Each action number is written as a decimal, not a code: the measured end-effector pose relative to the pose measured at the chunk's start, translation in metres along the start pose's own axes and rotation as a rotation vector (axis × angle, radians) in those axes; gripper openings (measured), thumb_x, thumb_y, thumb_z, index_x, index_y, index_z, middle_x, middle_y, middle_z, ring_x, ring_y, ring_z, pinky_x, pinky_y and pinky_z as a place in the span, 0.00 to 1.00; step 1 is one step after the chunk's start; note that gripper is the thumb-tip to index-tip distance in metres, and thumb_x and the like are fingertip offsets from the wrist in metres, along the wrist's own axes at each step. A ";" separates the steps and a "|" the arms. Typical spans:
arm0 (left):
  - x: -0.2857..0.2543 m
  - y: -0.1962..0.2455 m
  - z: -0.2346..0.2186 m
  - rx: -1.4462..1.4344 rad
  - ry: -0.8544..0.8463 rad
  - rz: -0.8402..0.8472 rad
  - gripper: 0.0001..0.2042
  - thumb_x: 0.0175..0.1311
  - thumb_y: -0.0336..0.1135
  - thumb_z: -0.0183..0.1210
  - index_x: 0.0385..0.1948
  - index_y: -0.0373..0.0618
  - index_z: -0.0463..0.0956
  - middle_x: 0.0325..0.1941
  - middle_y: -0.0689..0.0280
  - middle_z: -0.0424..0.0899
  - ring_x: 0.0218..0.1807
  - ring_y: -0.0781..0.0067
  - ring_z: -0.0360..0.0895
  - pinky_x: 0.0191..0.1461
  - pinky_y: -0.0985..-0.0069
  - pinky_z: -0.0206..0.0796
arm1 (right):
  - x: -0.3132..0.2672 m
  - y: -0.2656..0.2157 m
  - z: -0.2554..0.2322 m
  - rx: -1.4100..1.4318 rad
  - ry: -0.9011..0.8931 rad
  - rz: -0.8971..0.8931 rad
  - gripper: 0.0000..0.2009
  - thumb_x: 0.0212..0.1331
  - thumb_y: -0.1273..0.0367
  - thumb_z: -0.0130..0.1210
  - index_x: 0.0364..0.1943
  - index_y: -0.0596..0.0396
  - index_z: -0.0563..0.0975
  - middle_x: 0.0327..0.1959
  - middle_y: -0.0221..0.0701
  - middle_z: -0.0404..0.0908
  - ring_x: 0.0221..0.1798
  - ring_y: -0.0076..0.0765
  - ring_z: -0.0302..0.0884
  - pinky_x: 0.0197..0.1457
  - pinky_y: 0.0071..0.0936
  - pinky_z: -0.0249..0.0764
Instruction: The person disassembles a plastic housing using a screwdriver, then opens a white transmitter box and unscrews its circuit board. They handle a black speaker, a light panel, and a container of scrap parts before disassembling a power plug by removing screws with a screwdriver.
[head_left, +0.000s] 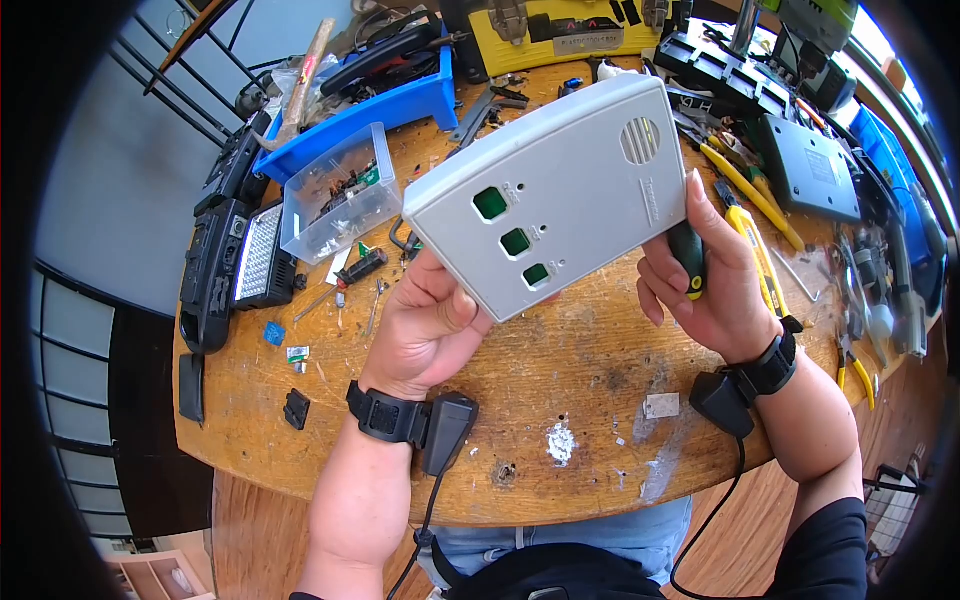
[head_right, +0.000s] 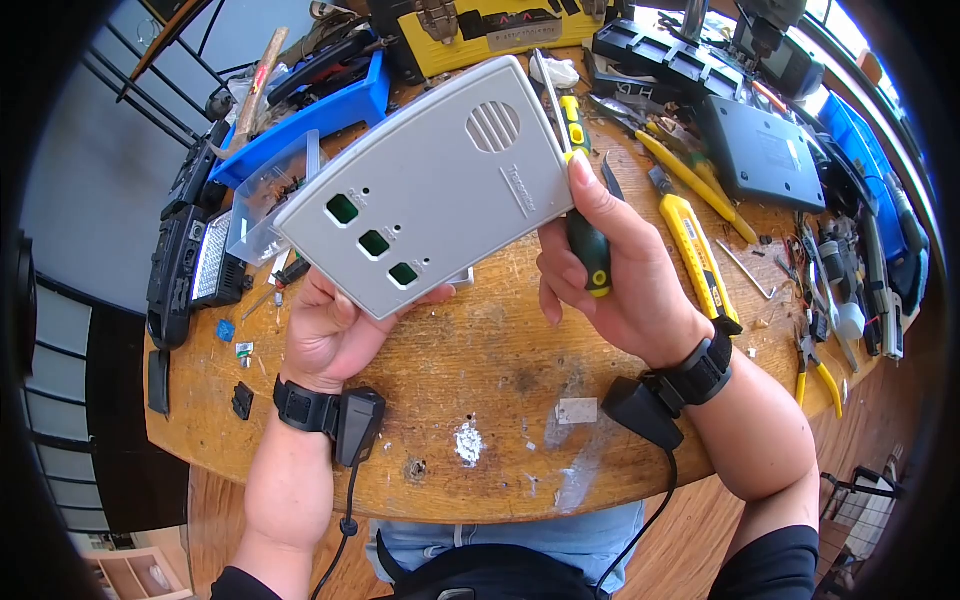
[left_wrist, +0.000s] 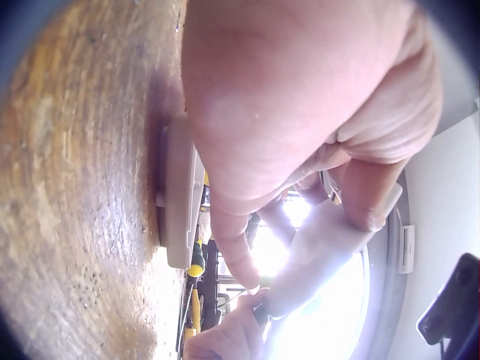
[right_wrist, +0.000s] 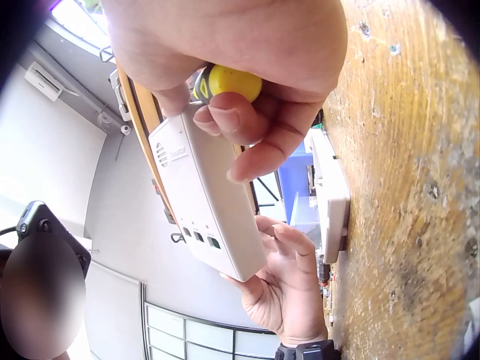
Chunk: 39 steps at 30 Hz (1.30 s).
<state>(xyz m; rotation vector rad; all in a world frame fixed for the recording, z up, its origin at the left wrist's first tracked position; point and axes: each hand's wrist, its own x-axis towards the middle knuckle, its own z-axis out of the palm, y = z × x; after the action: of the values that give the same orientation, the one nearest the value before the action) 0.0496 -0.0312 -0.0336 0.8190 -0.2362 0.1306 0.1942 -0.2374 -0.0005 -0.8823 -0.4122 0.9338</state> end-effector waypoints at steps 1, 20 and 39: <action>0.000 0.000 -0.001 0.000 0.000 0.000 0.28 0.58 0.27 0.57 0.62 0.48 0.60 0.65 0.63 0.65 0.66 0.61 0.60 0.67 0.51 0.51 | 0.000 0.000 0.000 -0.001 -0.003 -0.004 0.23 0.68 0.48 0.30 0.45 0.51 0.70 0.10 0.23 0.57 0.08 0.19 0.53 0.16 0.23 0.67; 0.002 -0.001 0.004 0.088 0.131 0.002 0.24 0.57 0.31 0.59 0.57 0.43 0.66 0.61 0.60 0.69 0.63 0.59 0.65 0.64 0.53 0.54 | 0.001 -0.002 -0.005 0.009 -0.010 0.012 0.21 0.67 0.49 0.36 0.43 0.52 0.68 0.10 0.23 0.60 0.10 0.19 0.55 0.20 0.23 0.67; 0.004 -0.003 0.001 0.198 0.161 0.042 0.24 0.56 0.38 0.60 0.55 0.44 0.67 0.62 0.59 0.68 0.61 0.52 0.66 0.59 0.44 0.60 | 0.001 -0.001 -0.007 0.021 -0.030 0.011 0.20 0.67 0.49 0.36 0.44 0.51 0.68 0.11 0.23 0.60 0.10 0.19 0.55 0.20 0.23 0.67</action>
<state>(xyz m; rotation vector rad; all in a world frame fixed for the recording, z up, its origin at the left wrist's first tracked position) 0.0541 -0.0334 -0.0338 0.9950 -0.0892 0.2613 0.2000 -0.2398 -0.0036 -0.8527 -0.4231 0.9607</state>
